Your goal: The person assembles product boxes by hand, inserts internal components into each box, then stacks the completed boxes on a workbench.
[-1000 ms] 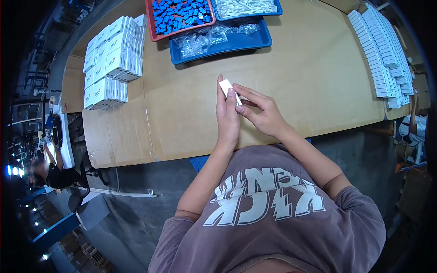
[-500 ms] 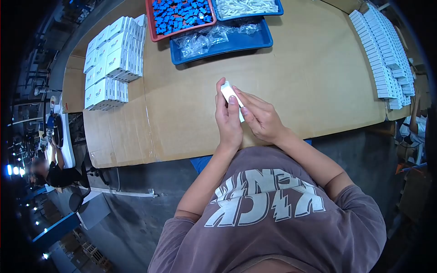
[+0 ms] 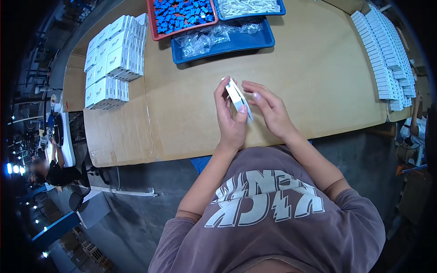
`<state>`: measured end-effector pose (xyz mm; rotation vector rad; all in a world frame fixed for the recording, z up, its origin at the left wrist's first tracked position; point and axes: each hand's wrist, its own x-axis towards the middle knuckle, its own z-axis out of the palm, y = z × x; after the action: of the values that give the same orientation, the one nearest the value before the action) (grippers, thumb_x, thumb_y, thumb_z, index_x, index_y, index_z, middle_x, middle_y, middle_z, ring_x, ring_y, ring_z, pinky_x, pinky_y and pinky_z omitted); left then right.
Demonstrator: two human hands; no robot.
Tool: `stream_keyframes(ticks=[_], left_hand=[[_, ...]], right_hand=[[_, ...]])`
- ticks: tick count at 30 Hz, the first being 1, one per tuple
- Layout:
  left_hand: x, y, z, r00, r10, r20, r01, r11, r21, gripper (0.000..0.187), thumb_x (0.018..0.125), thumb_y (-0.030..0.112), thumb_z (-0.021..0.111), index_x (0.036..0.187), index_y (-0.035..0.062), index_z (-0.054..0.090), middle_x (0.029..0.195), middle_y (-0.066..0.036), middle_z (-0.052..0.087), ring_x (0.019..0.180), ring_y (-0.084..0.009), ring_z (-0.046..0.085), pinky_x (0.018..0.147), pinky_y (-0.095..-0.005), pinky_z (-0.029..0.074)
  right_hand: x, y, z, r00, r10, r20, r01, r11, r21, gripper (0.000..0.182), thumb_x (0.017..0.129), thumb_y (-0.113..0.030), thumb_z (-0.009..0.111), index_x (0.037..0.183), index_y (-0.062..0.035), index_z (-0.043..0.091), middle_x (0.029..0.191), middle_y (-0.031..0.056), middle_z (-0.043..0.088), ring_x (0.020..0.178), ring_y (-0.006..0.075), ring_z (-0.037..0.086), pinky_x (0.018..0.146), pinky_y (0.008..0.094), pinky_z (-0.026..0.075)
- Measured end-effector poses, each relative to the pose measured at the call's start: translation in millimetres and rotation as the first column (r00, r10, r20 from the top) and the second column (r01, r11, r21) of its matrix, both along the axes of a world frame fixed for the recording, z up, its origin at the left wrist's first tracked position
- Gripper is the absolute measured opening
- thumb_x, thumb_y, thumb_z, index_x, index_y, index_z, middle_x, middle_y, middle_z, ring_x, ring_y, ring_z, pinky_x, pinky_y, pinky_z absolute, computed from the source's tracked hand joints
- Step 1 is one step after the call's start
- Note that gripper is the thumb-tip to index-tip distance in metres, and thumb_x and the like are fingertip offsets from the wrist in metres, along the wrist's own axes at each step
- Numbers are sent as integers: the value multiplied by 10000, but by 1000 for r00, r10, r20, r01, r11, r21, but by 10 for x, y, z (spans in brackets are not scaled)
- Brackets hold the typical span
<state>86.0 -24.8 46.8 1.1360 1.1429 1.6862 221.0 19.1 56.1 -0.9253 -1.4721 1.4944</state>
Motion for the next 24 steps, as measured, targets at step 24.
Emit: stream_keyframes(ticks=[24], left_hand=[[29,84,-39,887,324,-328,-265,941,211,858,930,635,610,1363,-96,490,1234,-252,542,1100,-375,595,950,-454,489]], right_hand=[[-278,-253,314,976,4,-216,-88,921,-380,455,1081,-225,578,1457,29,537,1239,80,677,1103,98,616,948,260,504]])
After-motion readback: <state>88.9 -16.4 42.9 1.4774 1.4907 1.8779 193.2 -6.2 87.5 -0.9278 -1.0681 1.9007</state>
